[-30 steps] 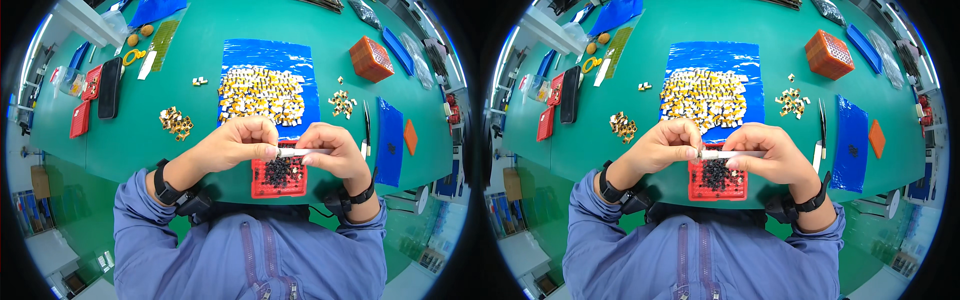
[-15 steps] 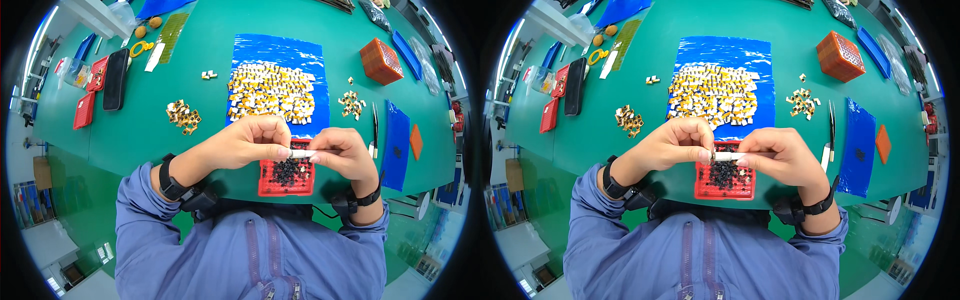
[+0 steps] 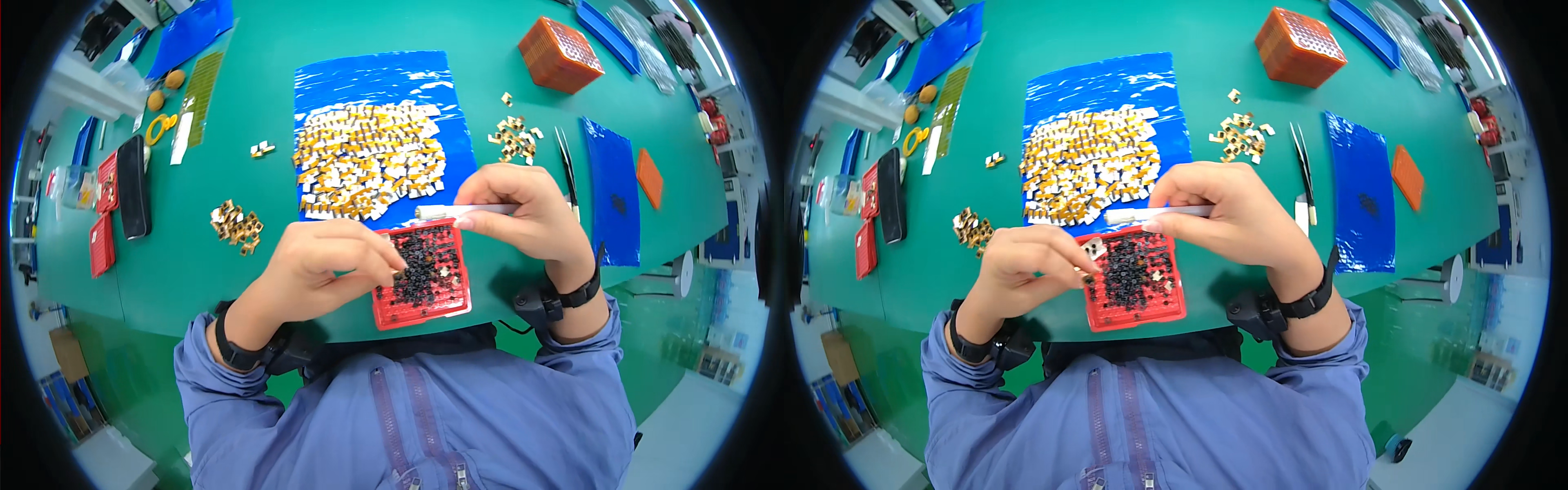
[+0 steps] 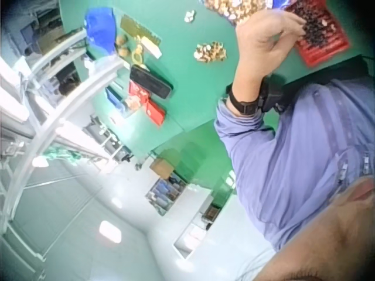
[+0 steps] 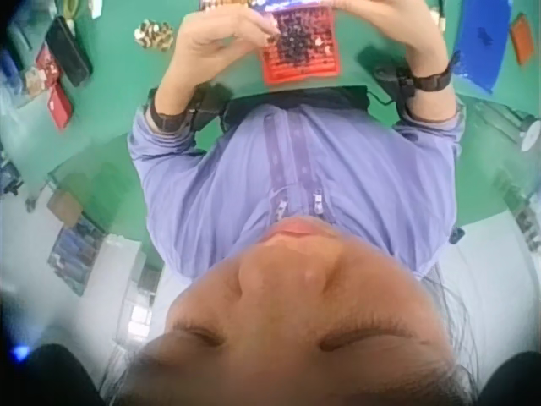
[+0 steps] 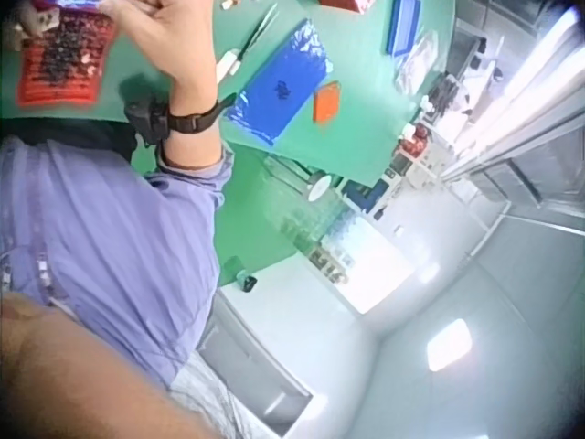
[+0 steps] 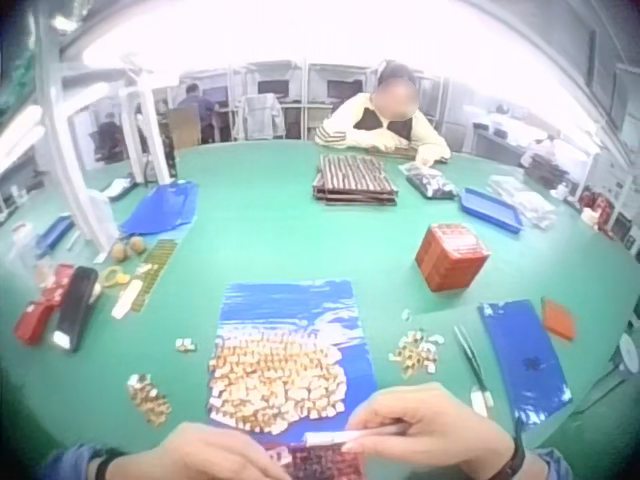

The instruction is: The person uses a white pen-like tool to pick up small black components from a red tray and place them onto a blue sheet containing yellow and white parts. They also use a small blade to scrape or clean a component before placing it on the sheet. The task involves repetitive, precise placement of small electronic parts.

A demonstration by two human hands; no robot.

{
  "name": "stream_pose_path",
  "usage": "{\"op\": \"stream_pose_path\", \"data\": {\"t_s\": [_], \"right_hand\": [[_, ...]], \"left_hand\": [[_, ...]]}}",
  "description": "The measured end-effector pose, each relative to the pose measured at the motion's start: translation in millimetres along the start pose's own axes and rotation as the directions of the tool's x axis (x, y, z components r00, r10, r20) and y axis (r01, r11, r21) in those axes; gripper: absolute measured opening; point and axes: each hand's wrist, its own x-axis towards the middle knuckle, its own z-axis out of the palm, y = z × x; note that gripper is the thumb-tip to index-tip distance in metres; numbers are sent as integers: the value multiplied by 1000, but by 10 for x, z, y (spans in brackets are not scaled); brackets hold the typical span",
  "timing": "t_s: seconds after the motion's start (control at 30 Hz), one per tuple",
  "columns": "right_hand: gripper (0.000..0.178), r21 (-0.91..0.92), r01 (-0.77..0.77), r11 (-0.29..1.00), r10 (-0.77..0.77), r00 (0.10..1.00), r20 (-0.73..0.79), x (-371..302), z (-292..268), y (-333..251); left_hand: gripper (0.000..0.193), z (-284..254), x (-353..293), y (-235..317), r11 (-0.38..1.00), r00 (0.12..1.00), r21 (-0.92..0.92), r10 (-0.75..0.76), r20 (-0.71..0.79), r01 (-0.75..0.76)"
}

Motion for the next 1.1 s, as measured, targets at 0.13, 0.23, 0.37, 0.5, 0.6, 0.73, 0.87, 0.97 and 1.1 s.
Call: {"op": "stream_pose_path", "data": {"t_s": [0.13, 0.23, 0.37, 0.5, 0.6, 0.73, 0.87, 0.97, 1.1], "right_hand": [[14, -26, 7, 1000, -7, 1000, -5, -5, 6, -8], [14, -61, 18, 998, -17, 1000, 17, -7, -16, -26], [14, -76, 45, 996, -43, 999, 25, -9, -8, 3], [14, -57, 61, 997, -61, 998, -12, 4, 12, -5], [14, -63, 76, 995, -77, 997, -13, 8, 14, -5], [14, -62, 69, 996, -69, 998, 0, 8, 14, -9], [14, -83, 112, 990, -112, 994, 2, 6, 15, 36], [14, -87, 112, 990, -112, 994, 7, 5, 15, 24], [14, -110, 123, 986, -122, 992, 17, 9, 15, 29]], "left_hand": [[14, 11, -1, 19, 997, 999, 62, 49, -4, -49], [16, 24, -1, 2, 997, 999, 68, 44, -4, -44], [18, 39, 13, 19, 1000, 1000, 24, 13, -19, -13], [18, 31, 26, 34, 1000, 1000, -16, -4, -14, 4], [17, 24, 24, 36, 999, 1000, -31, -10, -8, 10], [17, 29, 21, 34, 999, 1000, -34, -12, -4, 12], [18, 29, 23, 36, 999, 1000, -40, -19, 2, 19], [18, 34, 13, 30, 999, 1000, -48, -22, 4, 22], [17, 32, 8, 27, 999, 1000, -49, -17, 11, 17]]}}
